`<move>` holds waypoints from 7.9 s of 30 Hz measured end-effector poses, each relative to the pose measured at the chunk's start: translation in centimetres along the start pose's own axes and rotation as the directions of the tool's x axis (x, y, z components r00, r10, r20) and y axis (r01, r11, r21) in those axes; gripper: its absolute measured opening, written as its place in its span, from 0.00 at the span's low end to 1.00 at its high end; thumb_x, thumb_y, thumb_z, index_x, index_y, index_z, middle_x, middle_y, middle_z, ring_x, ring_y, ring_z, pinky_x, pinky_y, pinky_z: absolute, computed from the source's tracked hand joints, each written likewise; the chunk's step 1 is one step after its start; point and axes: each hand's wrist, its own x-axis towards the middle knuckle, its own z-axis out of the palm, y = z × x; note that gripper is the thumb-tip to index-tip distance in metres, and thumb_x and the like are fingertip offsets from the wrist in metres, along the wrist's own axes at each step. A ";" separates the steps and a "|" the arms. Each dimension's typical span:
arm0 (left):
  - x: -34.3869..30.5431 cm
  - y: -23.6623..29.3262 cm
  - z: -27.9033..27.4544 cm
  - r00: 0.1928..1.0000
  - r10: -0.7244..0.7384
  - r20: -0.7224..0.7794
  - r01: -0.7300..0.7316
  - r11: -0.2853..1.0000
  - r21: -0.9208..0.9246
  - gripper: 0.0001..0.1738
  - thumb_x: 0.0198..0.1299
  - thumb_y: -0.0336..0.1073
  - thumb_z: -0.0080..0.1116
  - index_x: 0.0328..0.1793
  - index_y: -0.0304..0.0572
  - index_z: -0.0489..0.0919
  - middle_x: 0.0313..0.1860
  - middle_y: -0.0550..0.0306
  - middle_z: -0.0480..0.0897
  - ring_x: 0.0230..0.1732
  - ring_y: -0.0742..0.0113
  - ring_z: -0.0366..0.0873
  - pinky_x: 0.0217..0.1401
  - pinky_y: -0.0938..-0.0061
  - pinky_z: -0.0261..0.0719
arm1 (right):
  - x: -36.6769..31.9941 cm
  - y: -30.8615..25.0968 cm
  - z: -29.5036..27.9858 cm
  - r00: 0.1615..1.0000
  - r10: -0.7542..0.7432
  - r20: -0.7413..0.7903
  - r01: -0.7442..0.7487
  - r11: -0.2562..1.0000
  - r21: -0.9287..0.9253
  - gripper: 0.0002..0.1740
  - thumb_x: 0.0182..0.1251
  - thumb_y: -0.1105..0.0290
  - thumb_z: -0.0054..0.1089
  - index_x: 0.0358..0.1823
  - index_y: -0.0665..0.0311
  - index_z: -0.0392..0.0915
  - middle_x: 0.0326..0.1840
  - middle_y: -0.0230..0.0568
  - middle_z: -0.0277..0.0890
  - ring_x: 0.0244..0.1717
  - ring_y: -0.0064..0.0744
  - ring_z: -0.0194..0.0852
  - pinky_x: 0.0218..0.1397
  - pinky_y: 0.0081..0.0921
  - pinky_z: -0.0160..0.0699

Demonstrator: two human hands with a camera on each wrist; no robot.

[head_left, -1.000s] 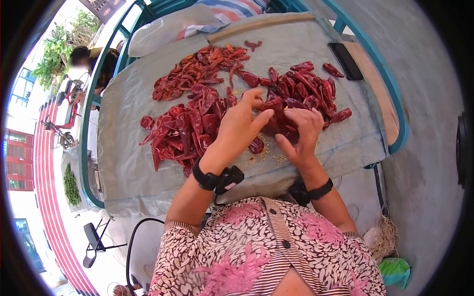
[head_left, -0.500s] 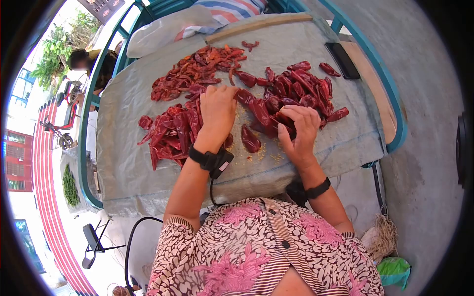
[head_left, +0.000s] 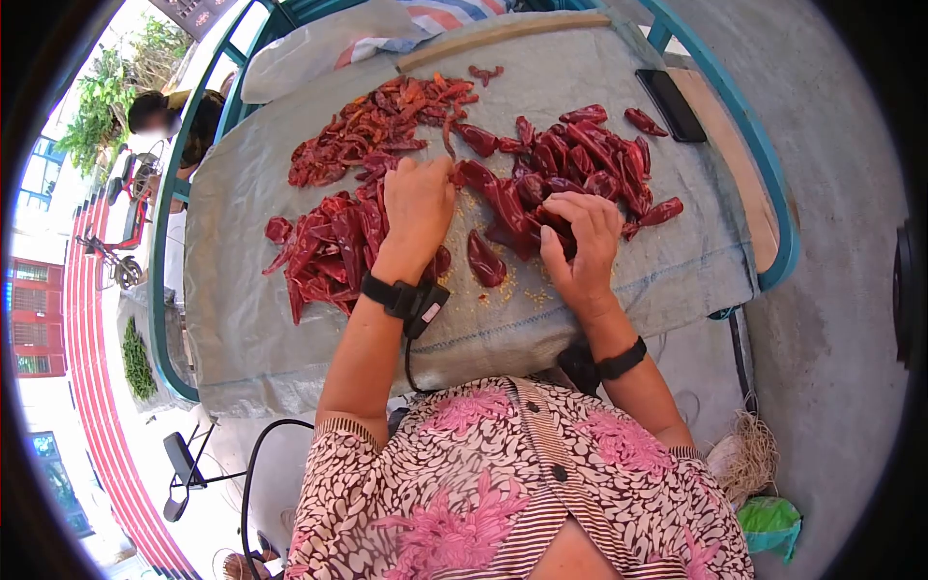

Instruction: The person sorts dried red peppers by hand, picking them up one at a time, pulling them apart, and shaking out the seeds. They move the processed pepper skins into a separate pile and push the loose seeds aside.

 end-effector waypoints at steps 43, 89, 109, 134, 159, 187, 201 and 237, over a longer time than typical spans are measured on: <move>-6.5 2.8 -6.7 0.967 -0.251 0.035 0.254 0.959 -0.126 0.18 0.60 0.31 0.69 0.56 0.45 0.82 0.51 0.50 0.80 0.47 0.48 0.83 0.50 0.57 0.82 | -0.4 -0.6 0.1 0.993 -0.068 0.097 0.064 0.997 0.047 0.20 0.53 0.72 0.77 0.50 0.55 0.86 0.38 0.28 0.83 0.50 0.34 0.79 0.76 0.50 0.59; -6.0 2.5 -8.6 0.920 -0.338 0.199 0.390 0.732 -0.559 0.13 0.65 0.32 0.71 0.51 0.36 0.82 0.30 0.62 0.84 0.30 0.79 0.77 0.34 0.78 0.75 | 0.6 -1.9 -1.2 0.965 -0.190 0.179 0.178 0.981 0.083 0.27 0.57 0.67 0.75 0.61 0.60 0.81 0.50 0.34 0.84 0.52 0.36 0.79 0.77 0.48 0.57; -4.7 0.1 -2.9 0.946 -0.325 -0.019 0.323 0.945 -0.058 0.16 0.59 0.35 0.68 0.52 0.43 0.80 0.44 0.51 0.85 0.46 0.47 0.85 0.45 0.55 0.82 | 5.0 -3.5 1.7 0.974 -0.096 0.206 0.115 0.990 -0.083 0.26 0.65 0.70 0.70 0.65 0.56 0.78 0.58 0.37 0.82 0.60 0.41 0.76 0.75 0.53 0.60; -5.4 1.2 -4.0 0.979 -0.124 0.160 0.150 0.976 -0.159 0.20 0.59 0.38 0.71 0.57 0.46 0.81 0.44 0.50 0.83 0.48 0.49 0.84 0.50 0.56 0.83 | 8.4 -3.0 5.9 0.992 -0.060 0.113 0.061 0.998 -0.005 0.15 0.62 0.68 0.71 0.52 0.52 0.85 0.57 0.36 0.82 0.62 0.44 0.74 0.75 0.52 0.57; -1.1 -2.0 -3.5 0.979 -0.202 0.030 0.193 0.962 0.195 0.20 0.53 0.39 0.76 0.49 0.39 0.84 0.55 0.51 0.80 0.57 0.47 0.73 0.60 0.54 0.72 | 6.1 -1.1 5.6 0.995 -0.101 0.000 0.101 0.995 -0.015 0.23 0.57 0.79 0.71 0.55 0.56 0.83 0.62 0.39 0.79 0.65 0.46 0.72 0.72 0.47 0.66; 0.1 -5.9 -3.8 0.991 -0.080 0.108 0.071 0.994 0.086 0.40 0.54 0.31 0.69 0.77 0.44 0.72 0.67 0.50 0.79 0.63 0.47 0.73 0.68 0.54 0.72 | 6.0 -1.9 4.9 0.996 0.073 0.044 -0.069 0.994 -0.084 0.29 0.53 0.85 0.62 0.58 0.54 0.86 0.73 0.49 0.70 0.73 0.52 0.63 0.77 0.46 0.57; 0.9 -4.4 -5.7 0.996 0.039 -0.086 -0.047 0.995 -0.088 0.18 0.58 0.24 0.65 0.55 0.44 0.86 0.46 0.53 0.86 0.49 0.49 0.80 0.55 0.59 0.76 | 5.9 -2.5 5.5 0.999 -0.043 -0.009 0.043 0.994 0.101 0.26 0.56 0.80 0.70 0.58 0.52 0.86 0.65 0.38 0.78 0.68 0.46 0.71 0.74 0.45 0.63; -3.2 -4.3 -3.3 0.998 -0.033 -0.044 0.040 0.986 0.160 0.19 0.61 0.42 0.74 0.55 0.42 0.88 0.38 0.55 0.88 0.45 0.51 0.81 0.52 0.56 0.78 | 6.3 -1.8 5.5 0.913 -0.401 0.072 0.395 0.914 0.090 0.13 0.55 0.68 0.75 0.43 0.48 0.87 0.45 0.25 0.84 0.54 0.35 0.77 0.74 0.51 0.64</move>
